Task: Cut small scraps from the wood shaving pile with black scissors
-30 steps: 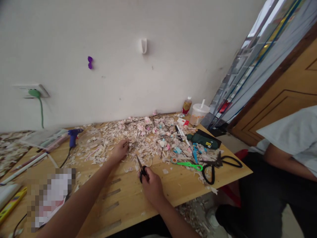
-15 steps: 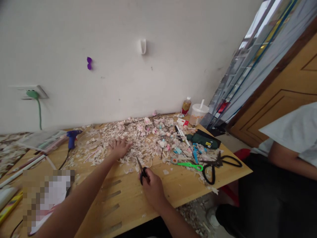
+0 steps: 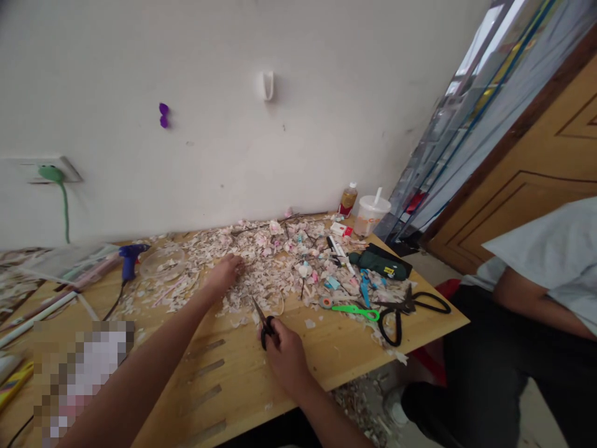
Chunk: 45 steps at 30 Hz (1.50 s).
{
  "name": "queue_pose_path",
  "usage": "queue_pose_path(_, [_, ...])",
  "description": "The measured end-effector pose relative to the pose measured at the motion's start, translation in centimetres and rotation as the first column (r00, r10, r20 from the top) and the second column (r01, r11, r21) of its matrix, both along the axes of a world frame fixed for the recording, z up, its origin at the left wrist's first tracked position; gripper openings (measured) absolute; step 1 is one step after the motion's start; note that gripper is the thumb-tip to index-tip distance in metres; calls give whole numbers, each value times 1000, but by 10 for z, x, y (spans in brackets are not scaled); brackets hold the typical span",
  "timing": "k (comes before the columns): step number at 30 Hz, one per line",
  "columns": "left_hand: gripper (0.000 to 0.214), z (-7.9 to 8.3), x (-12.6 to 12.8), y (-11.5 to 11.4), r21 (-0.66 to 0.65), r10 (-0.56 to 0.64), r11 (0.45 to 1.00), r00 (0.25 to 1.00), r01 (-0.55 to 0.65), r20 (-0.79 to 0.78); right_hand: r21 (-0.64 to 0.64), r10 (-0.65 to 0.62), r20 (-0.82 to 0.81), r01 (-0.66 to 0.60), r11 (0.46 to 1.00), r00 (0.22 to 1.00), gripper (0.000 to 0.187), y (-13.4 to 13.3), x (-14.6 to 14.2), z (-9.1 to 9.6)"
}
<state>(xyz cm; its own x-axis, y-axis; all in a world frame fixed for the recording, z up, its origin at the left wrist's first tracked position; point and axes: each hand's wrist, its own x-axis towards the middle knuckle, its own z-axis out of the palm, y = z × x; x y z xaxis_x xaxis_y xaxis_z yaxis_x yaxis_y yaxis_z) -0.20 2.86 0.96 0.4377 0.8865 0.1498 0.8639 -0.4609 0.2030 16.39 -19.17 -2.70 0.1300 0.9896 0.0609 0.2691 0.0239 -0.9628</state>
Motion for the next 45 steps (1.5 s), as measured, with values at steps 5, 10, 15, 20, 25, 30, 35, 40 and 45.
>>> queue_pose_path(5, [70, 14, 14, 3, 107, 187, 976, 982, -188, 27, -7, -25, 28, 25, 1000, 999, 18, 1, -2, 3])
queue_pose_path(10, [75, -23, 47, -11, -58, 136, 988, 987, -141, -89, 5, -32, 28, 32, 999, 999, 17, 2, -3, 4])
queue_pose_path(15, [44, -27, 42, -6, 63, 156, 986, 986, -152, -59, 1, -13, 12, 13, 1000, 1000, 18, 0, -1, 2])
queue_pose_path(20, [44, -1, 5, 15, 148, 277, 952, 959, -267, -54, -19, -20, 1, 20, 1000, 1000, 16, 2, -1, 0])
queue_pose_path(25, [53, 14, -4, 59, 68, 199, 977, 980, -200, 19, -33, -21, -22, 20, 999, 1000, 16, 5, -2, 0])
queue_pose_path(30, [49, -1, 27, 75, 28, -6, 1000, 1000, 6, -7, -51, -23, -26, 22, 998, 999, 17, 7, -3, 2])
queue_pose_path(35, [53, -29, 40, 41, 41, 25, 999, 999, -24, -31, -48, -19, -20, 18, 999, 1000, 18, 6, -1, -1])
queue_pose_path(40, [43, -29, 31, 23, 31, 30, 999, 999, -29, -39, -48, -22, -20, 21, 999, 1000, 23, 3, 1, -4])
queue_pose_path(45, [33, -21, 30, 24, -43, 10, 999, 1000, -11, -25, -36, -3, -36, 2, 999, 999, 25, 0, 1, -3])
